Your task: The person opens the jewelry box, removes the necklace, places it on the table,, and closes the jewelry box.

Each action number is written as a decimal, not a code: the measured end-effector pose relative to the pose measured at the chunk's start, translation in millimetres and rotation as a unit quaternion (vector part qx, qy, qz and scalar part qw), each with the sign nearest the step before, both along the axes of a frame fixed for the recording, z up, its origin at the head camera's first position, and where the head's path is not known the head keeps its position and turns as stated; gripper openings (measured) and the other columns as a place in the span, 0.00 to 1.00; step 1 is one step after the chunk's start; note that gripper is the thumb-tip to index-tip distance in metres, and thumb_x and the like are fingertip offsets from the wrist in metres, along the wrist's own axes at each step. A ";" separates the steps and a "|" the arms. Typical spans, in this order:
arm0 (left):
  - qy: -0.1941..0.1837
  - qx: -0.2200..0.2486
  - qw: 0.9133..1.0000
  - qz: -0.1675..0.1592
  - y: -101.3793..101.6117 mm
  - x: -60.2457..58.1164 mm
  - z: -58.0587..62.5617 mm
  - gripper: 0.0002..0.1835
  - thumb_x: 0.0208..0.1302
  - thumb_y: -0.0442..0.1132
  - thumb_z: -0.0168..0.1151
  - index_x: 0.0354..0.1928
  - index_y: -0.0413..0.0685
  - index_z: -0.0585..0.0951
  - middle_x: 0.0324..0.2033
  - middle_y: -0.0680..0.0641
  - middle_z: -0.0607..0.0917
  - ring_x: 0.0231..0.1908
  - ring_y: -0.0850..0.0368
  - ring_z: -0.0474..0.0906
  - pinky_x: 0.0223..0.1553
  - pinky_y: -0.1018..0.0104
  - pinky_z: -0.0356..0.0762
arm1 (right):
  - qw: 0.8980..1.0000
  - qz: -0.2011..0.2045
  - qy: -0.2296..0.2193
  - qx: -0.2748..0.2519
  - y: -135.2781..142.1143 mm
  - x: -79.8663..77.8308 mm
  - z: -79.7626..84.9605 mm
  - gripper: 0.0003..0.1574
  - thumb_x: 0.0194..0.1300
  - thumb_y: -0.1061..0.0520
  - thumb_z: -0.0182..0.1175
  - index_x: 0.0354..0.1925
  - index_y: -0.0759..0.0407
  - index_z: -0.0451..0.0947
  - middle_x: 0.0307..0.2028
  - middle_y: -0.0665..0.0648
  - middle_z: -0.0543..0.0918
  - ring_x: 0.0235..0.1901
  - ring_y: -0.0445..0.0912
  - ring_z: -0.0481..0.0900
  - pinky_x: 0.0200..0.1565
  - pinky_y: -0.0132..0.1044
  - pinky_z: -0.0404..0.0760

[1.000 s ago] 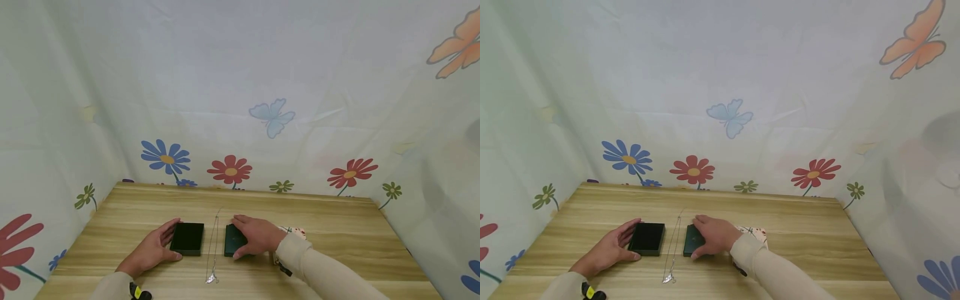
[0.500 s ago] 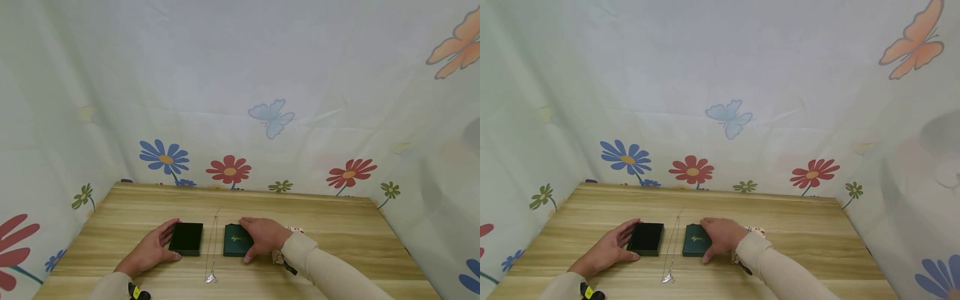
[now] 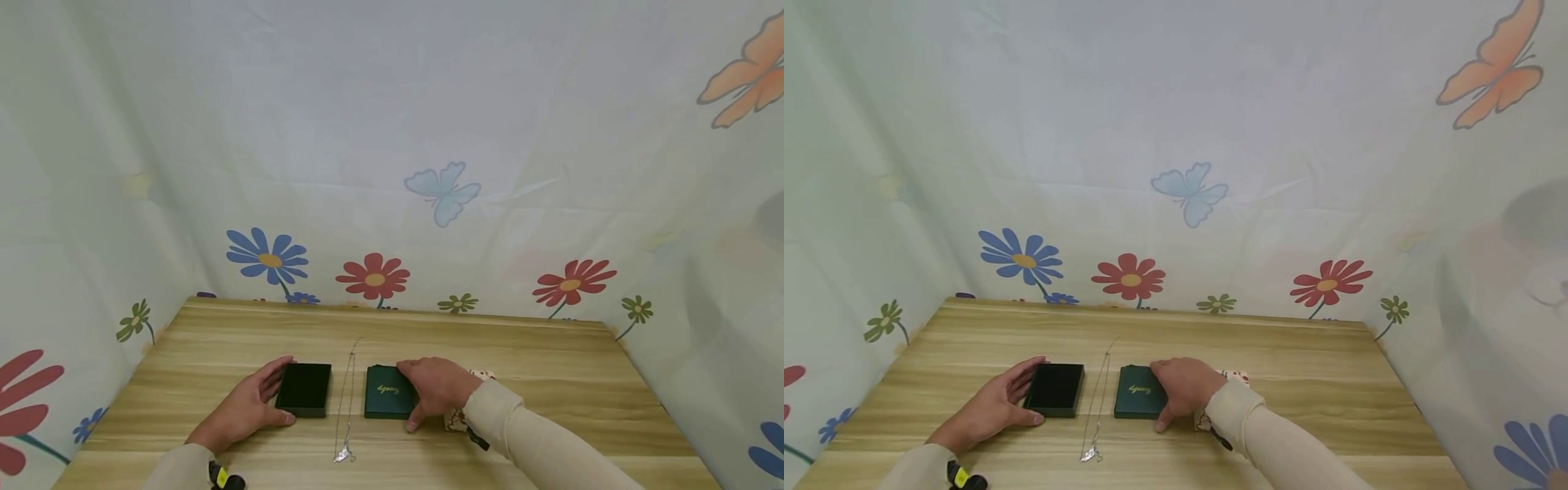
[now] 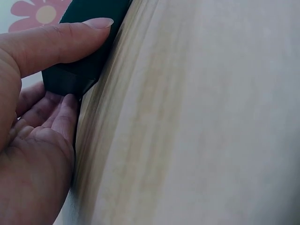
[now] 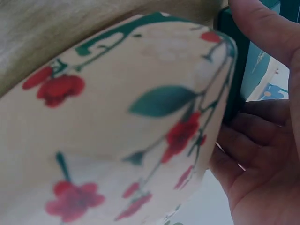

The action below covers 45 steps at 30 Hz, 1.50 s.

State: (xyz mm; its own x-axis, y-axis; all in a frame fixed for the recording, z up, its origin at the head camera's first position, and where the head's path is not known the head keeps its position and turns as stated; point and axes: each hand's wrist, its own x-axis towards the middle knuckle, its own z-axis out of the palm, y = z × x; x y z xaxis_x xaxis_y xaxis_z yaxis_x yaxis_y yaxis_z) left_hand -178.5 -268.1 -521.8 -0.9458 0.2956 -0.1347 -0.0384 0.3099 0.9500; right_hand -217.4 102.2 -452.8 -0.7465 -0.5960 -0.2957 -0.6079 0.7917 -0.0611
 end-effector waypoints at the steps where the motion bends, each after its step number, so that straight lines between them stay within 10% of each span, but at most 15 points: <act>1: 0.001 0.000 1.000 -0.002 -0.1 -0.3 0.1 0.61 0.48 0.36 0.84 0.82 0.48 0.57 0.81 0.34 0.56 0.80 0.32 0.53 0.74 0.48 0.63 | 1.000 0.002 0.002 -0.004 0.3 -0.3 -0.7 0.69 0.48 0.27 0.79 0.76 0.59 0.65 0.70 0.56 0.79 0.65 0.50 0.80 0.68 0.44 0.78; 45: 0.024 0.019 0.999 -0.012 -0.9 -1.0 -5.0 0.64 0.48 0.32 0.83 0.83 0.44 0.51 0.81 0.34 0.56 0.81 0.33 0.50 0.74 0.55 0.65 | 0.997 0.045 0.042 -0.054 -3.9 -4.3 9.2 0.61 0.52 0.30 0.78 0.72 0.61 0.70 0.62 0.55 0.85 0.55 0.43 0.85 0.61 0.38 0.84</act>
State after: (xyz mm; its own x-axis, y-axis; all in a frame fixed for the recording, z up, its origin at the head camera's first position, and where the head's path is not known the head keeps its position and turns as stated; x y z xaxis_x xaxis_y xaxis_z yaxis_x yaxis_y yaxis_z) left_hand -179.5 -269.0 -526.8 -0.9434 0.3224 -0.0777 0.0140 0.2729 0.9619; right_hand -221.8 98.3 -443.7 -0.7078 -0.6870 -0.1648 -0.6832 0.7249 -0.0877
